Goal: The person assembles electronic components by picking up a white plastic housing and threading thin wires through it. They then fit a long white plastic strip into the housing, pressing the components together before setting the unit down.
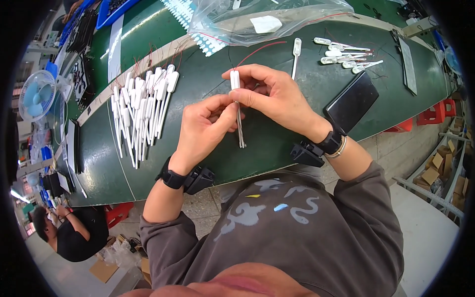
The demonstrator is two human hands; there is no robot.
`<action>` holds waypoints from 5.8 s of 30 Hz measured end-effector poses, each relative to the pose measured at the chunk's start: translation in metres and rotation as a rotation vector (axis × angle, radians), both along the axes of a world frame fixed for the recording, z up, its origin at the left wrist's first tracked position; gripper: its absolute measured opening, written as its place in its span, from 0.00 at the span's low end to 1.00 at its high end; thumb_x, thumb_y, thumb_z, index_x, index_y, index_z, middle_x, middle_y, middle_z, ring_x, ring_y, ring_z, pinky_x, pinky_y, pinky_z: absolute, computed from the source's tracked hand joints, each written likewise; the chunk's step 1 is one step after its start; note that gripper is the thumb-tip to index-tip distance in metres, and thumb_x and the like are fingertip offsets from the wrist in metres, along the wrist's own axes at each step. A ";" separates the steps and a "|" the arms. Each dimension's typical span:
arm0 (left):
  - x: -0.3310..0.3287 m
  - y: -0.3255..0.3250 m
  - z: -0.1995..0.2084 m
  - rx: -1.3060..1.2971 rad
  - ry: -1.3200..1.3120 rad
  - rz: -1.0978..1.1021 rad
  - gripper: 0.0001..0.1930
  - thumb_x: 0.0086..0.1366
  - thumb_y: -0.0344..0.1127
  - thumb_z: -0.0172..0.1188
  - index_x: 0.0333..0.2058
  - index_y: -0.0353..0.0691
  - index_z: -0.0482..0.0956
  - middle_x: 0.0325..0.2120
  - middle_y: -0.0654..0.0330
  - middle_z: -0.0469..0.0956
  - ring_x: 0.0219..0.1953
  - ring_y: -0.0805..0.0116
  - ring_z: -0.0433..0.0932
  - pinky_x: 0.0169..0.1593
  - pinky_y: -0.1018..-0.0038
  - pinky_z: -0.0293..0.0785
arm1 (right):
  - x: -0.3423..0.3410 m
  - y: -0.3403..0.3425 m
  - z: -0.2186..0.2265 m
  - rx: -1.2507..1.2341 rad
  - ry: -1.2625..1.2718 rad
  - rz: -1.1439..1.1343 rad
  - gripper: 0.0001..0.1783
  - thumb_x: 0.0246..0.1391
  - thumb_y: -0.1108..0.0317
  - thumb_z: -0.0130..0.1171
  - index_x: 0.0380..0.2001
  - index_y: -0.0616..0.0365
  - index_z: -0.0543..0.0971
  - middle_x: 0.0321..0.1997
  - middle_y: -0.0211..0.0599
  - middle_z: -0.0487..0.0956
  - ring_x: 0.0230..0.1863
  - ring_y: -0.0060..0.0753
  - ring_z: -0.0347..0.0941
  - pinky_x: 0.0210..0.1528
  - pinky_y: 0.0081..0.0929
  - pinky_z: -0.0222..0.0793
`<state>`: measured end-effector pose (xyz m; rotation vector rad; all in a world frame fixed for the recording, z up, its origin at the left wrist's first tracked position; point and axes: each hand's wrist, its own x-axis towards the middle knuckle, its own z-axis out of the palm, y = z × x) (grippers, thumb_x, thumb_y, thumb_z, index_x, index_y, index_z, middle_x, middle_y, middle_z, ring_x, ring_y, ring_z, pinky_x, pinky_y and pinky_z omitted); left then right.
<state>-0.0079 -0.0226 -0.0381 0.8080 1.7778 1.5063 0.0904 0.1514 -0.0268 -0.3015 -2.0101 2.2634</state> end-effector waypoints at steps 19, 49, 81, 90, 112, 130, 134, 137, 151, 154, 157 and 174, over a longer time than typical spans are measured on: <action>0.009 -0.002 -0.001 0.071 0.054 -0.068 0.04 0.65 0.27 0.62 0.36 0.33 0.82 0.24 0.56 0.82 0.20 0.71 0.79 0.25 0.74 0.74 | 0.005 -0.003 0.001 0.303 0.213 -0.018 0.13 0.63 0.71 0.65 0.49 0.62 0.81 0.45 0.30 0.79 0.43 0.20 0.78 0.47 0.20 0.78; -0.013 -0.007 0.005 0.464 0.660 0.224 0.32 0.60 0.17 0.63 0.63 0.31 0.64 0.28 0.61 0.82 0.23 0.76 0.76 0.26 0.81 0.70 | 0.007 -0.005 0.004 0.524 0.216 -0.079 0.13 0.60 0.71 0.66 0.48 0.58 0.83 0.38 0.29 0.80 0.35 0.20 0.72 0.36 0.19 0.66; -0.021 -0.003 0.010 0.392 1.142 0.303 0.19 0.55 0.21 0.71 0.46 0.36 0.83 0.39 0.57 0.85 0.31 0.65 0.81 0.31 0.75 0.78 | 0.006 0.000 -0.007 0.660 0.374 -0.160 0.18 0.52 0.80 0.71 0.47 0.57 0.83 0.47 0.36 0.78 0.45 0.25 0.75 0.46 0.22 0.72; -0.011 -0.003 0.008 0.306 0.950 0.217 0.11 0.58 0.19 0.69 0.40 0.36 0.85 0.26 0.59 0.80 0.23 0.69 0.75 0.25 0.74 0.69 | 0.004 -0.002 -0.002 0.671 0.300 -0.100 0.18 0.54 0.80 0.67 0.49 0.58 0.83 0.45 0.36 0.80 0.41 0.25 0.75 0.41 0.21 0.71; -0.005 0.001 -0.005 0.075 0.730 0.235 0.05 0.61 0.23 0.64 0.35 0.37 0.79 0.25 0.57 0.79 0.23 0.59 0.78 0.28 0.68 0.73 | -0.004 -0.005 -0.017 1.182 0.417 -0.202 0.21 0.49 0.78 0.69 0.49 0.55 0.84 0.40 0.34 0.81 0.38 0.37 0.77 0.36 0.30 0.74; -0.012 0.002 -0.006 0.101 0.903 0.081 0.06 0.60 0.24 0.66 0.35 0.40 0.79 0.24 0.60 0.78 0.24 0.62 0.78 0.26 0.68 0.72 | 0.008 0.004 -0.011 0.792 0.131 0.066 0.10 0.68 0.69 0.57 0.48 0.61 0.78 0.31 0.35 0.75 0.31 0.35 0.71 0.34 0.29 0.67; -0.017 0.001 -0.005 0.197 1.027 0.110 0.06 0.61 0.20 0.65 0.35 0.37 0.81 0.22 0.62 0.75 0.18 0.70 0.70 0.22 0.74 0.65 | 0.008 0.005 -0.002 0.453 -0.014 0.197 0.13 0.74 0.63 0.49 0.47 0.63 0.76 0.28 0.30 0.68 0.29 0.26 0.63 0.34 0.24 0.62; -0.018 0.003 -0.005 0.224 1.048 0.113 0.06 0.60 0.20 0.65 0.35 0.37 0.80 0.22 0.63 0.75 0.18 0.71 0.70 0.22 0.73 0.65 | 0.009 0.005 0.005 0.303 -0.092 0.249 0.15 0.75 0.61 0.47 0.46 0.63 0.75 0.28 0.28 0.66 0.30 0.23 0.60 0.34 0.22 0.60; -0.003 -0.001 0.001 0.125 0.732 0.181 0.06 0.60 0.24 0.66 0.32 0.39 0.76 0.20 0.63 0.76 0.19 0.69 0.76 0.23 0.72 0.71 | 0.007 0.004 0.001 0.466 0.081 0.242 0.16 0.75 0.61 0.44 0.43 0.64 0.74 0.26 0.28 0.66 0.28 0.22 0.59 0.32 0.23 0.59; -0.002 -0.001 0.002 0.137 0.582 0.174 0.06 0.61 0.25 0.65 0.32 0.38 0.76 0.18 0.62 0.75 0.17 0.72 0.75 0.23 0.73 0.70 | 0.007 0.006 0.003 0.469 0.060 0.259 0.16 0.75 0.60 0.44 0.42 0.63 0.74 0.26 0.28 0.66 0.28 0.22 0.59 0.32 0.22 0.58; -0.002 -0.001 0.001 0.122 0.511 0.175 0.06 0.61 0.25 0.65 0.31 0.38 0.75 0.17 0.63 0.75 0.17 0.73 0.74 0.22 0.73 0.69 | 0.007 0.007 0.003 0.429 0.040 0.278 0.17 0.75 0.59 0.45 0.42 0.63 0.75 0.26 0.28 0.67 0.28 0.22 0.59 0.32 0.22 0.58; -0.007 0.014 0.006 0.362 0.242 0.601 0.08 0.65 0.30 0.65 0.42 0.37 0.84 0.36 0.57 0.83 0.46 0.63 0.80 0.48 0.68 0.76 | 0.007 0.014 0.001 -0.241 -0.057 0.225 0.23 0.76 0.55 0.41 0.59 0.63 0.69 0.44 0.36 0.79 0.38 0.25 0.72 0.41 0.23 0.68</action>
